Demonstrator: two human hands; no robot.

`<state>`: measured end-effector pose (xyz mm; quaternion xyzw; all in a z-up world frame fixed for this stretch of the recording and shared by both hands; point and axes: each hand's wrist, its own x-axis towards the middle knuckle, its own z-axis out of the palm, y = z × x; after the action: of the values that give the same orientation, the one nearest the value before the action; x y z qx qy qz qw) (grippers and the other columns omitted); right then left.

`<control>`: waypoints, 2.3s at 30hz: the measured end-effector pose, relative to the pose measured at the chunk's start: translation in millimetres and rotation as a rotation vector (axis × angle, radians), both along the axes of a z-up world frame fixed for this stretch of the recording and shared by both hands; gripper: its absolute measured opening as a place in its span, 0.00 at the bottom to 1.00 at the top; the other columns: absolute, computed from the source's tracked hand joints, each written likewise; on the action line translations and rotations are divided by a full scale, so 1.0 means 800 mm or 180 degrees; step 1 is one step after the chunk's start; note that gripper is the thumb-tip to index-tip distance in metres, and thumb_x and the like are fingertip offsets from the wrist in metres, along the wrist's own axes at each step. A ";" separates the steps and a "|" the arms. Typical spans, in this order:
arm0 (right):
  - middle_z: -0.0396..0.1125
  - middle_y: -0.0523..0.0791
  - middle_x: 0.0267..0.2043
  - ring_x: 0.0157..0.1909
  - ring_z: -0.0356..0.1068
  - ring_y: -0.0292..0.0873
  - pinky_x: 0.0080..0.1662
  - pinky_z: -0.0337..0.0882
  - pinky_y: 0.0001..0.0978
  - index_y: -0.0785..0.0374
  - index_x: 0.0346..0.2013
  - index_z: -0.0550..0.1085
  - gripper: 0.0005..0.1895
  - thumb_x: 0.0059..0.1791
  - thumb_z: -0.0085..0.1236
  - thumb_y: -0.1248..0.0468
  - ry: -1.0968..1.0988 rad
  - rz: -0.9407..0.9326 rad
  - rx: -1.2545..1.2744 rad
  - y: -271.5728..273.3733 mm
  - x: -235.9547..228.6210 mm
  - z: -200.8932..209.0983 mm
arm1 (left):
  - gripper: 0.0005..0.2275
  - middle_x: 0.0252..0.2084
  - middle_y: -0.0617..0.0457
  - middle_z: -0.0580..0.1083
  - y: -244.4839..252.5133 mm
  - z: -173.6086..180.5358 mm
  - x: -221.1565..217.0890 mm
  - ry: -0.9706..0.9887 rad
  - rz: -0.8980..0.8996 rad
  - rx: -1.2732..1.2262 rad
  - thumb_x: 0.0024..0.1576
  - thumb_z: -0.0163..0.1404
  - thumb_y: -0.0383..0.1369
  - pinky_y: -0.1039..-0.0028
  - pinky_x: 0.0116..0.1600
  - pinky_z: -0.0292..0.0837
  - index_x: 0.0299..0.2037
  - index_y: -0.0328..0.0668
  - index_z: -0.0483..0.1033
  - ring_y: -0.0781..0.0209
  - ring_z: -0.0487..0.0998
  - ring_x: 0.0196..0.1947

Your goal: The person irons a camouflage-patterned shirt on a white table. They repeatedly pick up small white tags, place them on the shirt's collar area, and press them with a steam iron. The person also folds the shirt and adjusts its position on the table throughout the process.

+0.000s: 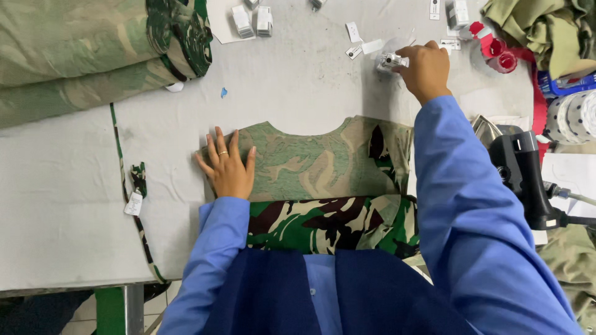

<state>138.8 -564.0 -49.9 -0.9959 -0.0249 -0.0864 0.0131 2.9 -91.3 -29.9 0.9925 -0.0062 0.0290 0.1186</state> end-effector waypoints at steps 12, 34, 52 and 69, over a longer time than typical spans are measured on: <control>0.73 0.43 0.35 0.33 0.69 0.45 0.37 0.62 0.39 0.58 0.38 0.78 0.15 0.43 0.76 0.58 -0.0819 0.0011 0.0340 0.043 -0.030 0.056 | 0.24 0.72 0.49 0.55 0.000 -0.001 0.002 -0.0082 -0.0071 0.0085 0.63 0.35 0.53 0.38 0.66 0.38 0.65 0.58 0.64 0.47 0.51 0.71; 0.60 0.44 0.36 0.44 0.66 0.52 0.49 0.64 0.42 0.55 0.34 0.69 0.23 0.39 0.67 0.44 0.1048 -0.0131 0.1657 0.251 -0.190 0.025 | 0.54 0.75 0.38 0.28 -0.063 0.045 0.005 0.1610 -0.0138 -0.0592 0.48 0.49 0.62 0.31 0.68 0.25 0.73 0.36 0.30 0.38 0.25 0.74; 0.60 0.46 0.36 0.45 0.66 0.53 0.48 0.64 0.44 0.55 0.32 0.68 0.23 0.38 0.68 0.44 0.1078 -0.0135 0.1687 0.247 -0.195 0.039 | 0.53 0.74 0.36 0.27 -0.067 0.034 0.000 0.1423 -0.0129 -0.0793 0.49 0.53 0.60 0.26 0.64 0.22 0.73 0.39 0.29 0.32 0.24 0.72; 0.70 0.65 0.42 0.43 0.68 0.73 0.41 0.64 0.59 0.59 0.54 0.65 0.23 0.56 0.51 0.45 0.1177 -0.1565 0.0645 0.000 -0.249 0.165 | 0.15 0.66 0.44 0.58 0.109 0.044 -0.003 -0.0698 0.0840 -0.2197 0.63 0.47 0.36 0.53 0.68 0.49 0.59 0.45 0.67 0.48 0.52 0.67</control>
<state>-60.2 -564.2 81.8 -0.9645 0.2280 0.0934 0.0952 0.7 -3.9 5.3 0.8775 0.1191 0.1504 0.4396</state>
